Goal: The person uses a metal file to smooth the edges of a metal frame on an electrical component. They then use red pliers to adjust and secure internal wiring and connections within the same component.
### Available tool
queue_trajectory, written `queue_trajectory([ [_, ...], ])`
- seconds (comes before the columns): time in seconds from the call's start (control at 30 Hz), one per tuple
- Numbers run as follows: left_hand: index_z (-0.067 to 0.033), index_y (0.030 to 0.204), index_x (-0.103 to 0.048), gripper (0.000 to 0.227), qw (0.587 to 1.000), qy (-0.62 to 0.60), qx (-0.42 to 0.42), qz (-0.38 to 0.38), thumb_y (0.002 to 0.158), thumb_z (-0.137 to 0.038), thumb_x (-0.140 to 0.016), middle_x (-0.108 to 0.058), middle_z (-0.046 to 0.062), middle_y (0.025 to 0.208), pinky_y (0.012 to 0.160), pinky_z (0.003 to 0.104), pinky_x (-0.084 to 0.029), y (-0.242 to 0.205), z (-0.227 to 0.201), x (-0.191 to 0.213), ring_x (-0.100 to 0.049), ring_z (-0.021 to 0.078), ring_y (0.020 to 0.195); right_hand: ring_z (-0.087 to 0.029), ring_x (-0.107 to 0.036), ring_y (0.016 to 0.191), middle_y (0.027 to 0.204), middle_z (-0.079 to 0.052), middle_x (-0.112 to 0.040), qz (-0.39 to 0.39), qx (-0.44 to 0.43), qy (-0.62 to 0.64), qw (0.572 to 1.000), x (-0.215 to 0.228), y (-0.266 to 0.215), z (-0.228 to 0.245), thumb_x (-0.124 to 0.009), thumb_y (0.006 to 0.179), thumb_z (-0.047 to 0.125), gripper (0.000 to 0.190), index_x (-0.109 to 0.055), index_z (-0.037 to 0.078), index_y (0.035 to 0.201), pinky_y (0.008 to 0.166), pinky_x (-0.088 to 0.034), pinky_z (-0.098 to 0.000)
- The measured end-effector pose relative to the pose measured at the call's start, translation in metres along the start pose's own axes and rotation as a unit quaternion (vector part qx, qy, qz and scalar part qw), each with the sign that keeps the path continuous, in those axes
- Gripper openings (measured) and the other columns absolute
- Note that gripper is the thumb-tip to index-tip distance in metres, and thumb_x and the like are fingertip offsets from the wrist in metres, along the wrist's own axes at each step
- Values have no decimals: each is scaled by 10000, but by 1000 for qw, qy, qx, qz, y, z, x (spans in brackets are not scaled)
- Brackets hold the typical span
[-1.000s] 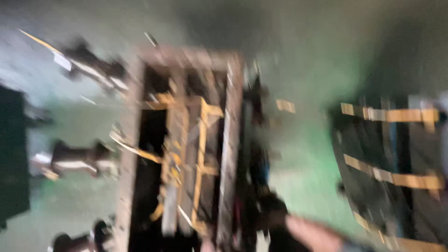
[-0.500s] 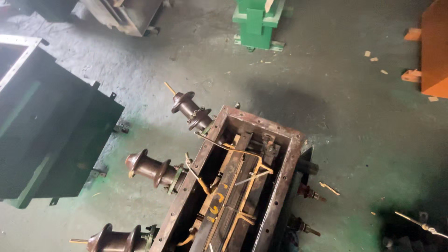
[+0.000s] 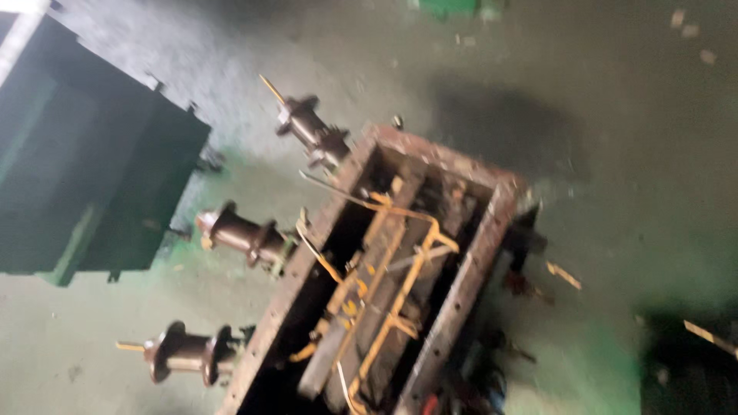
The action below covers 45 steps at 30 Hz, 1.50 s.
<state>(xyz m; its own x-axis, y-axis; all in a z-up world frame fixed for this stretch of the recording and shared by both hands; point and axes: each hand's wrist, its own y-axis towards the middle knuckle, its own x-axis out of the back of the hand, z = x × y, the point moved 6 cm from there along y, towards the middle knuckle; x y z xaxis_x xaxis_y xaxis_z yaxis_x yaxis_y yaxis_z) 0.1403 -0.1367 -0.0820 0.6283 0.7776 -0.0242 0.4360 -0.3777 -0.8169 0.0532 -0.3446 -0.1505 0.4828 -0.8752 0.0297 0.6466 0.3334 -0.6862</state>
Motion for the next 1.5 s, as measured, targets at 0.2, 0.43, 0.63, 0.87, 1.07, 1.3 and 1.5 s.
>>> queue_trajectory([
  [0.2, -118, 1484, -456, 775, 999, -7, 21, -28, 783, -306, -729, -591, 148, 808, 648, 477, -526, -26, 43, -13, -573, 313, 704, -153, -661, 836, 921, -5, -706, 76, 31, 133, 988, -56, -59, -23, -862, 805, 388, 520, -683, 89, 1191, 740, -547, -345],
  [0.43, -95, 1384, -526, 704, 896, -309, 300, -104, 784, -436, -666, -609, 122, 744, 619, 456, -545, -50, 72, -26, -579, 303, 646, -205, -676, 681, 784, -102, -721, -249, 92, -19, 964, -3, -117, 14, -871, 722, 368, 455, -716, 47, 1006, 618, -557, -358],
  [0.63, 6, 1456, -450, 880, 922, 261, -284, 28, 645, 24, -791, -695, 11, 969, 689, 235, -542, -79, -43, -41, -604, 75, 778, -188, -701, 638, 742, -91, -707, -565, 148, 99, 805, 118, -157, 87, -654, 948, 251, 241, -689, 55, 1084, 590, -553, -343],
  [0.87, -83, 1585, -291, 1034, 984, 170, -38, 32, 627, 13, -670, -641, 80, 879, 630, 318, -500, -85, -48, -50, -582, 151, 721, -546, -508, 1206, 1321, -380, -487, -634, 37, -7, 772, 198, -69, 88, -852, 541, 208, 976, -408, -24, 1379, 966, -468, -514],
  [1.07, -87, 1536, -315, 956, 989, 134, -13, 64, 669, 43, -695, -701, 143, 1010, 726, 359, -559, -73, -10, -43, -656, 204, 842, -334, -696, 1040, 1126, -189, -707, -547, 47, 94, 831, 168, -92, 16, -636, 807, 122, 466, -651, 9, 1259, 957, -548, -415],
  [1.3, -74, 1518, -314, 967, 980, 137, -110, 97, 660, 55, -740, -651, 108, 1221, 881, 372, -571, -57, 3, -30, -637, 216, 1054, -120, -666, 795, 989, -79, -722, -583, 32, 214, 783, -71, -218, -11, -559, 1047, 129, 311, -611, -25, 1311, 717, -565, -288],
  [1.5, -41, 1415, -461, 769, 983, 142, -49, 107, 697, 29, -725, -683, 124, 1133, 802, 407, -609, -55, 10, -32, -675, 245, 973, -312, -742, 802, 962, -162, -738, -681, -96, -17, 726, -260, -238, 7, -612, 984, 122, 288, -675, 40, 1252, 730, -596, -379],
])
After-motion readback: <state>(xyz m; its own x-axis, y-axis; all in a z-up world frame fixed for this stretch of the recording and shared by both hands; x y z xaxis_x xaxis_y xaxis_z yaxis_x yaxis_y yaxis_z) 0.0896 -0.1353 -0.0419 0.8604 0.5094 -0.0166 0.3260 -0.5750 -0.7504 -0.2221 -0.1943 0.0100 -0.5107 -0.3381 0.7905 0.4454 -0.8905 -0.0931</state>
